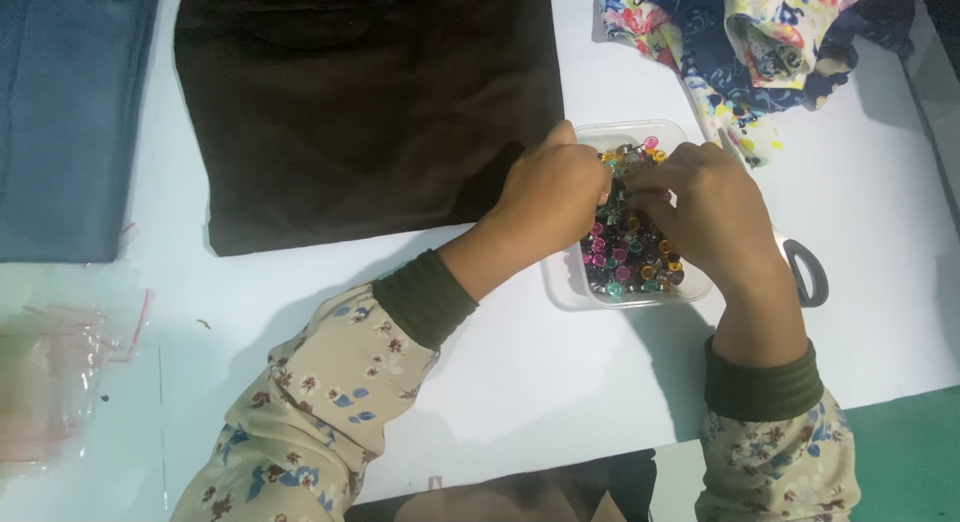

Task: Sorting small decorative buttons and placing them into small plastic bags on a floor workspace

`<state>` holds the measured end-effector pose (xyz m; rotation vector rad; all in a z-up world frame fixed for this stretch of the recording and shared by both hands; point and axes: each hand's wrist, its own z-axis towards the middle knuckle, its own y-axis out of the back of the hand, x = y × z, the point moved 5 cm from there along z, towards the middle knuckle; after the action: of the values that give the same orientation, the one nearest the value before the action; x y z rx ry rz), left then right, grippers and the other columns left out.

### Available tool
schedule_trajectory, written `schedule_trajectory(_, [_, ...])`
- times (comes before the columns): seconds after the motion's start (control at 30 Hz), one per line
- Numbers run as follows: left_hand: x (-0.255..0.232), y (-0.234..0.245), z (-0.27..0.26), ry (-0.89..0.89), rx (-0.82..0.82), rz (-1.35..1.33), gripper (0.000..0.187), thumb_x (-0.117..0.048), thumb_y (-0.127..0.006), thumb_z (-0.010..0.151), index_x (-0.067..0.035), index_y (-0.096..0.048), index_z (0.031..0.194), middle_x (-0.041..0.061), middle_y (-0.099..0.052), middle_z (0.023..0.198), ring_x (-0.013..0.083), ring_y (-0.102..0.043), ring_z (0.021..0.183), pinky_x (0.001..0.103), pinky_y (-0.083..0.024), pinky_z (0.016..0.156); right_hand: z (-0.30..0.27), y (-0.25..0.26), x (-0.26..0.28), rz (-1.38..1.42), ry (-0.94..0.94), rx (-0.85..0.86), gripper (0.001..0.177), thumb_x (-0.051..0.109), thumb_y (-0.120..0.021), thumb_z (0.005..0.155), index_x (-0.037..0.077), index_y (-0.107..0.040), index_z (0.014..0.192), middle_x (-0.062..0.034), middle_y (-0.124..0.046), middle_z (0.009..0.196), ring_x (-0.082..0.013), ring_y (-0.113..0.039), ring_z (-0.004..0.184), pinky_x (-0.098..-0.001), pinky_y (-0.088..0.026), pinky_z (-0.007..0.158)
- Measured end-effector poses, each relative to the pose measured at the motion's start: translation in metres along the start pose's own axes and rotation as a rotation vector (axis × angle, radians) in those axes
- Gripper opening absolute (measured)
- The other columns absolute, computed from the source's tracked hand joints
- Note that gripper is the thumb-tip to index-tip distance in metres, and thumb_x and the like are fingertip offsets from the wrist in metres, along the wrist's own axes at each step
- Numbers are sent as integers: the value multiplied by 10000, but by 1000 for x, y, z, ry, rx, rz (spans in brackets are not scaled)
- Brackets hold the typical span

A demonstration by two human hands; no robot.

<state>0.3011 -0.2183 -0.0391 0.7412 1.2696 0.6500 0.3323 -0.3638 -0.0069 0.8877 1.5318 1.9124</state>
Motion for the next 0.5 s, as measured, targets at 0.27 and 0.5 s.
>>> schedule_trajectory(0.27, [5, -1, 6, -100, -55, 58, 65, -113, -736, 828, -99, -782, 785, 128, -608, 777, 350, -596, 995, 487, -562, 706, 0, -1, -4, 13, 10, -5, 139, 146, -802, 918, 115, -828, 1051, -166, -713, 874, -352, -670, 874, -461, -565, 695])
schedule_trajectory(0.5, [0, 2, -1, -161, -116, 66, 91, -70, -724, 843, -41, -763, 766, 155, -641, 756, 391, -591, 1000, 560, -578, 632, -2, -4, -2, -53, 20, -4, 144, 147, -803, 911, 144, -841, 1050, -152, -718, 876, -326, -677, 871, -447, -586, 706])
